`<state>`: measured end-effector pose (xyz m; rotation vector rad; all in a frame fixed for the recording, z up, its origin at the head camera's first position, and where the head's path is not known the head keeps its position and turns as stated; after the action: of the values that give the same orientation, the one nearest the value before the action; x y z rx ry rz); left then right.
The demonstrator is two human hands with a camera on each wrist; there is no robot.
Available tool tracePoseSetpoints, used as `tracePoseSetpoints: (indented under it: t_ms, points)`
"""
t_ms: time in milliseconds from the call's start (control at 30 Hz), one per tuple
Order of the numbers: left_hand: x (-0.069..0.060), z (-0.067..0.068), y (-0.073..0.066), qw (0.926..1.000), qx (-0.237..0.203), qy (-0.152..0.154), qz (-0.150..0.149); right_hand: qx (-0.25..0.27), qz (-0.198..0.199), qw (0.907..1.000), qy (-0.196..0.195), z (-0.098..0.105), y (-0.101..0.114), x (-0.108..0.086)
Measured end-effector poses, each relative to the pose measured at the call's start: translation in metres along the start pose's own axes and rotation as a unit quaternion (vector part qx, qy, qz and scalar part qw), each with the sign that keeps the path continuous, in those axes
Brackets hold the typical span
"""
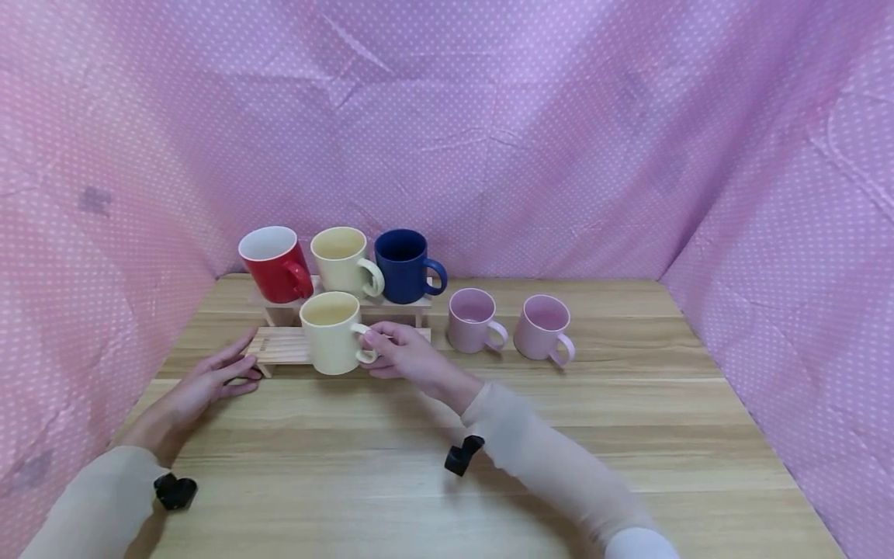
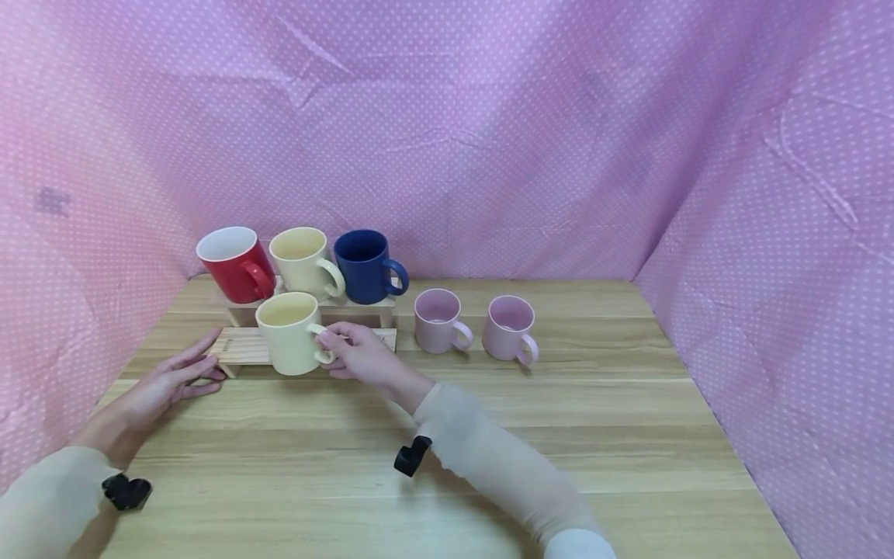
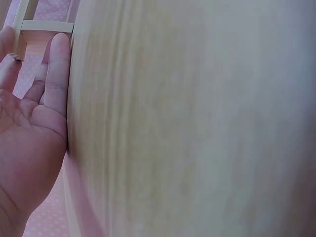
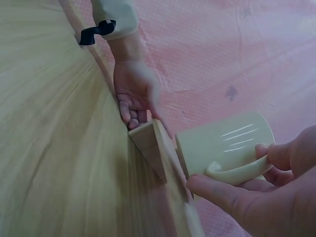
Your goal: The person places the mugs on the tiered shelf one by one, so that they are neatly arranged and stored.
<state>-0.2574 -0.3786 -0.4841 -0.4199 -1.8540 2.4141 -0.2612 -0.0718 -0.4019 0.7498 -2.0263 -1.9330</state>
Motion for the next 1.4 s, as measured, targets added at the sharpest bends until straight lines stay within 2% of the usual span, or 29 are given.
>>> tracePoseSetpoints:
  t_ms: [167, 333, 700, 900, 1133, 1400]
  points:
    - [0.001, -0.001, -0.001, 1.0, 0.001, 0.0, -0.002, -0.018, 0.011, 0.9996, -0.017, -0.013, -0.004, 0.011]
    - [0.001, -0.001, -0.001, 1.0, -0.006, 0.0, -0.004, -0.031, 0.02, 0.9993, -0.009, -0.031, -0.007, 0.018]
    - [0.0, -0.002, 0.001, 0.9996, -0.026, -0.002, -0.004, -0.047, 0.012, 0.9986, -0.024, -0.058, -0.015, 0.025]
    - [-0.002, -0.003, 0.001, 0.9991, -0.04, -0.004, -0.013, -0.027, -0.014, 0.9992, -0.025, -0.061, -0.019, 0.026]
    - [-0.001, -0.005, -0.002, 0.998, -0.055, 0.004, -0.032, -0.026, -0.018, 0.9991, -0.028, -0.059, -0.02, 0.027]
    - [-0.001, 0.0, 0.001, 0.9998, -0.019, -0.008, -0.007, -0.029, -0.016, 0.9991, -0.025, -0.06, -0.022, 0.028]
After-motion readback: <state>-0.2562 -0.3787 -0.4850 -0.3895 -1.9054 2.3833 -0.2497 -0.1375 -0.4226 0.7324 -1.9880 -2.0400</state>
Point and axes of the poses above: each hand's wrist, its own x-axis towards the middle knuckle, its own z-axis out of the back of the hand, y = z × x, the point moved 9 cm from there along x, towards the middle knuckle, and after that the axes turned 3 degrees about -y, right-handed, at the moved point
